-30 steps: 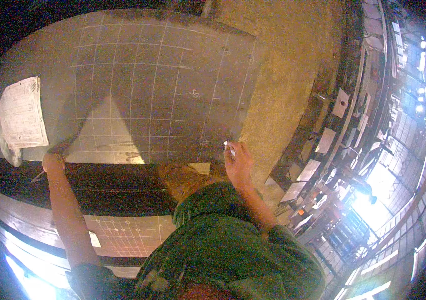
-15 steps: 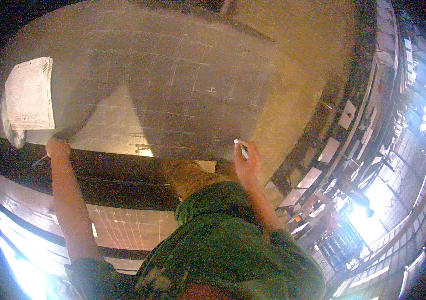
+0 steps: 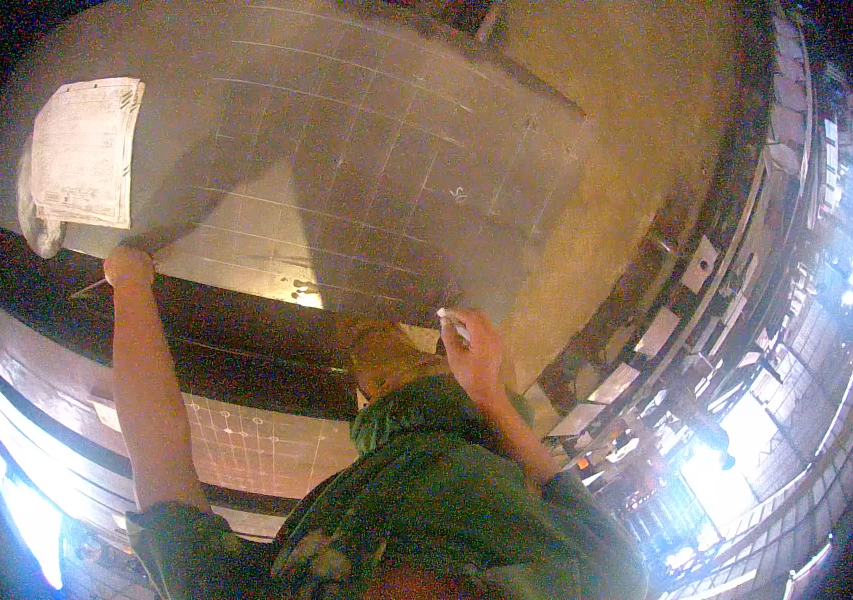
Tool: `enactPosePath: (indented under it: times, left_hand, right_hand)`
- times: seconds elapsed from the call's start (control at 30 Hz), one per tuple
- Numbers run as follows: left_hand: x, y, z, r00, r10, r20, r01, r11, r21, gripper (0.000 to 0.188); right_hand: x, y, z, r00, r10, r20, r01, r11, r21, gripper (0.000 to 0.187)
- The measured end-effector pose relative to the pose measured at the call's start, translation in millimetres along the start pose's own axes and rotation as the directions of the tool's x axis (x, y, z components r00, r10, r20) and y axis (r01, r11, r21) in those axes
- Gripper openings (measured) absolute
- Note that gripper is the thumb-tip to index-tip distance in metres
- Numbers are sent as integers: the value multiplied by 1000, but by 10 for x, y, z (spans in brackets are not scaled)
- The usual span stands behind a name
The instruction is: The person uses a square ruler and a white marker to draw grid lines and circles on large metal sheets. They reposition the ruler repeatedly to create a pattern and then move to another sheet to continue marking.
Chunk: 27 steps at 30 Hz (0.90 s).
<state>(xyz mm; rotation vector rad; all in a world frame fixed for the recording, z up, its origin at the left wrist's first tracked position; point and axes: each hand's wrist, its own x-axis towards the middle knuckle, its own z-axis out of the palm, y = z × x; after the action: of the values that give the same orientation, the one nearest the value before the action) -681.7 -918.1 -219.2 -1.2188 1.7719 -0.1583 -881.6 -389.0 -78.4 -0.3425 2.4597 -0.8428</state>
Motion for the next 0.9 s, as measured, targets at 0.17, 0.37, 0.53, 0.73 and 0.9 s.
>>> enactPosePath:
  times: [0.17, 0.37, 0.53, 0.73, 0.9]
  left_hand:
    - [-224, 135, -278, 993, -120, -16, 115, 972, -205, 26]
    - [-354, 144, -448, 994, -99, 42, 105, 976, -190, 25]
    - [-338, 202, -416, 989, -139, -46, 122, 955, -271, 24]
    - [-124, 52, -79, 991, -66, -113, 44, 981, -187, 25]
    - [-242, 153, -381, 998, -37, 48, 43, 992, -118, 30]
  right_hand:
    - [41, 71, -24, 992, -124, -7, 123, 985, -120, 13]
    - [-93, -4, 77, 974, -148, 170, 168, 979, -114, 13]
    - [-104, 47, 57, 980, 12, 199, 3, 997, -75, 17]
    - [-34, -15, 42, 980, -77, 184, 89, 995, -55, 11]
    - [35, -118, 41, 981, -58, 185, 53, 998, 31, 10]
